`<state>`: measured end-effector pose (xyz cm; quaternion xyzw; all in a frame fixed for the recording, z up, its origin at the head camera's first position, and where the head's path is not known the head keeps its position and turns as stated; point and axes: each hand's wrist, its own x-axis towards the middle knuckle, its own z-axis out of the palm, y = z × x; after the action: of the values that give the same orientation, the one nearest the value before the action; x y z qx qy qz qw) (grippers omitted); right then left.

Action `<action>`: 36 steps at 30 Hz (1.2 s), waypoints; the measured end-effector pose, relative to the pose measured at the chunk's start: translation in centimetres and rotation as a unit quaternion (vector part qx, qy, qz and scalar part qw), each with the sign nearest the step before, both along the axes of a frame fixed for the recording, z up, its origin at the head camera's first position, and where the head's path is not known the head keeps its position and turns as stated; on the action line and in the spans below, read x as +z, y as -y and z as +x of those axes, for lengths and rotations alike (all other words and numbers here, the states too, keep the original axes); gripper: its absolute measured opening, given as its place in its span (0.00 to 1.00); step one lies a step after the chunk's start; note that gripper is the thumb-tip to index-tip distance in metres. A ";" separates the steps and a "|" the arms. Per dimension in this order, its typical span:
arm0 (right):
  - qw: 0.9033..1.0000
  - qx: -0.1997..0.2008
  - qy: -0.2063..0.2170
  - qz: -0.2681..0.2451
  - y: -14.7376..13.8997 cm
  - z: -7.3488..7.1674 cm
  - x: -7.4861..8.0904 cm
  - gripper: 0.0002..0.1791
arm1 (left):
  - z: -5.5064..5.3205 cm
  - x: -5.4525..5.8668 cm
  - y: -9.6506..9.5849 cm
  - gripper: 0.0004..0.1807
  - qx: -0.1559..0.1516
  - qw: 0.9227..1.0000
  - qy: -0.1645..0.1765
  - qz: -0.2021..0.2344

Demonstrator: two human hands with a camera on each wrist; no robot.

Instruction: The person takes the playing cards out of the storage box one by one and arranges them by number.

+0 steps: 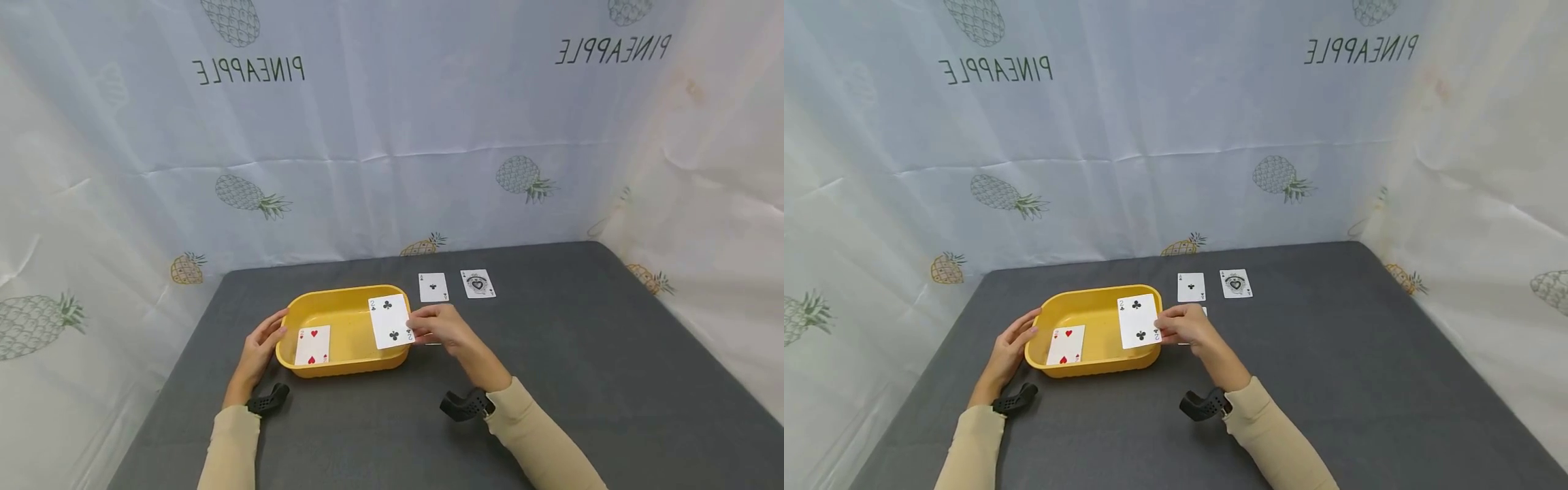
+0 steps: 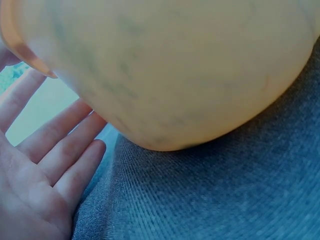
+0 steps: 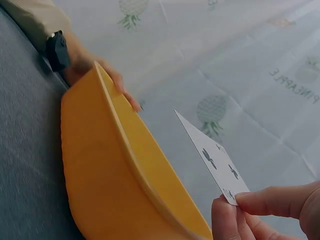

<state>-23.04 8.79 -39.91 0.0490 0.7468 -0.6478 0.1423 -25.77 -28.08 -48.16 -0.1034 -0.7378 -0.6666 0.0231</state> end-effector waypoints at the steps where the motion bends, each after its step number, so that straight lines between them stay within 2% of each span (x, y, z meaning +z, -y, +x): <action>1: 1.000 -0.001 -0.003 0.002 -0.5 0.0 0.0 0.16 | 0.0 0.0 0.0 0.27 0.000 1.000 0.000 -0.003; 15: 1.000 -0.010 -0.016 0.013 -6.1 -0.5 -0.2 0.20 | -0.1 0.2 0.0 0.28 -0.001 1.000 0.003 -0.004; 23: 1.000 -0.012 -0.003 0.019 -8.9 -0.9 -1.4 0.22 | -0.1 0.2 0.1 0.28 0.004 1.000 0.007 -0.010; 36: 0.997 -0.022 0.024 0.069 -13.1 -2.3 -3.7 0.23 | -0.1 0.0 -0.1 0.28 0.008 1.000 0.016 -0.015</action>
<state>-25.31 21.88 -43.57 0.0902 0.7848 -0.5965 0.1420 -25.88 -27.95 -48.12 -0.0866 -0.7488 -0.6569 0.0152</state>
